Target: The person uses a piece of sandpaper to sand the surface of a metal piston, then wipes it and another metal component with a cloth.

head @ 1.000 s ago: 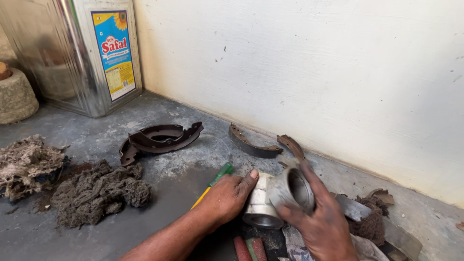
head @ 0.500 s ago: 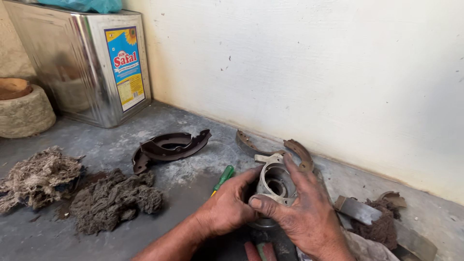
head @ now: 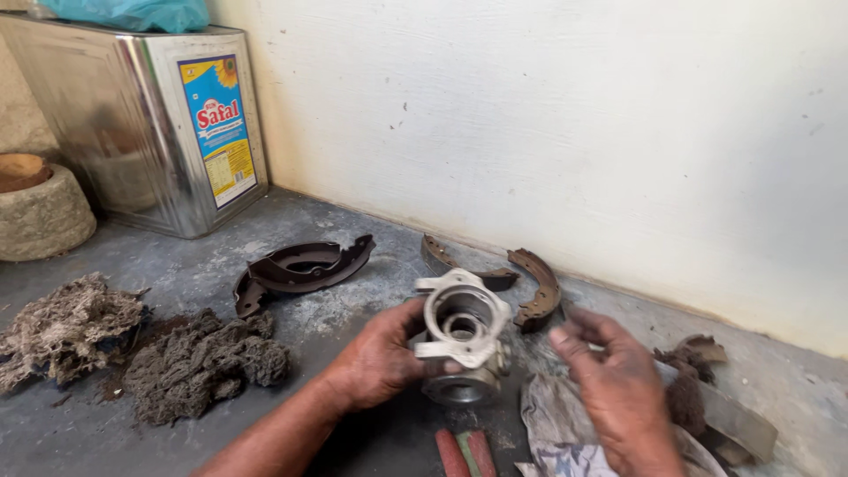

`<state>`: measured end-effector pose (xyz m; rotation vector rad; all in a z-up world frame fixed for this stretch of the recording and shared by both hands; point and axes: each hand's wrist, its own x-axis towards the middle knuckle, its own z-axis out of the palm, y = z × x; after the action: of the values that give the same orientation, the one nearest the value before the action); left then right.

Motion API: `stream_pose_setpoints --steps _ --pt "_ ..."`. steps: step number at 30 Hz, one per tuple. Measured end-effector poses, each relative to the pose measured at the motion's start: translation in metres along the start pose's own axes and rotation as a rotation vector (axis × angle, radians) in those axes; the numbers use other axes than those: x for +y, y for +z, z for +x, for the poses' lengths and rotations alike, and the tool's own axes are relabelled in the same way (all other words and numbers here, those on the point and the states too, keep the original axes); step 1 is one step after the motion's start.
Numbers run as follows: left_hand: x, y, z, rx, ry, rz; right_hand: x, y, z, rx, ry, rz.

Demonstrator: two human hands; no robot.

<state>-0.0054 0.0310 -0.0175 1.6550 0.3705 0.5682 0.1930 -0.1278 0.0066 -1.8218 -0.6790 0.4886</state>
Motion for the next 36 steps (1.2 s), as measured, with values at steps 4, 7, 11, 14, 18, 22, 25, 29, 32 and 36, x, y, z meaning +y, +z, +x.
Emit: stream_pose_setpoints --steps 4,7,11,14,18,22,25,29,32,36 --pt "-0.011 -0.006 -0.003 -0.022 0.076 -0.084 0.021 0.018 -0.006 -0.061 0.030 -0.305" --pt "-0.013 -0.010 -0.006 -0.007 0.078 -0.047 0.028 0.030 -0.006 -0.298 -0.127 -0.172" --pt "-0.008 -0.016 -0.015 0.049 0.027 0.078 0.020 0.035 -0.021 -0.390 -0.042 -0.170" --pt "-0.007 -0.014 -0.018 0.054 0.017 0.010 0.018 0.046 -0.032 -0.369 -0.092 -0.132" --pt "-0.010 -0.013 -0.018 0.069 0.006 -0.076 0.025 0.062 -0.026 -0.279 -0.156 0.052" --pt "-0.019 -0.013 -0.016 0.065 -0.045 -0.214 0.025 0.062 -0.021 -0.241 -0.146 0.159" --pt "-0.022 -0.014 -0.009 0.059 -0.094 -0.315 0.014 0.061 -0.027 -0.134 -0.134 -0.001" --pt "-0.023 -0.018 0.003 -0.012 -0.123 -0.367 0.005 0.059 -0.026 -0.110 -0.105 -0.205" --pt "-0.026 -0.017 0.015 -0.046 -0.142 -0.347 0.011 0.052 -0.019 -0.128 -0.120 -0.328" --pt "-0.025 -0.015 0.016 -0.064 -0.148 -0.370 0.021 0.055 -0.012 -0.203 -0.162 -0.123"
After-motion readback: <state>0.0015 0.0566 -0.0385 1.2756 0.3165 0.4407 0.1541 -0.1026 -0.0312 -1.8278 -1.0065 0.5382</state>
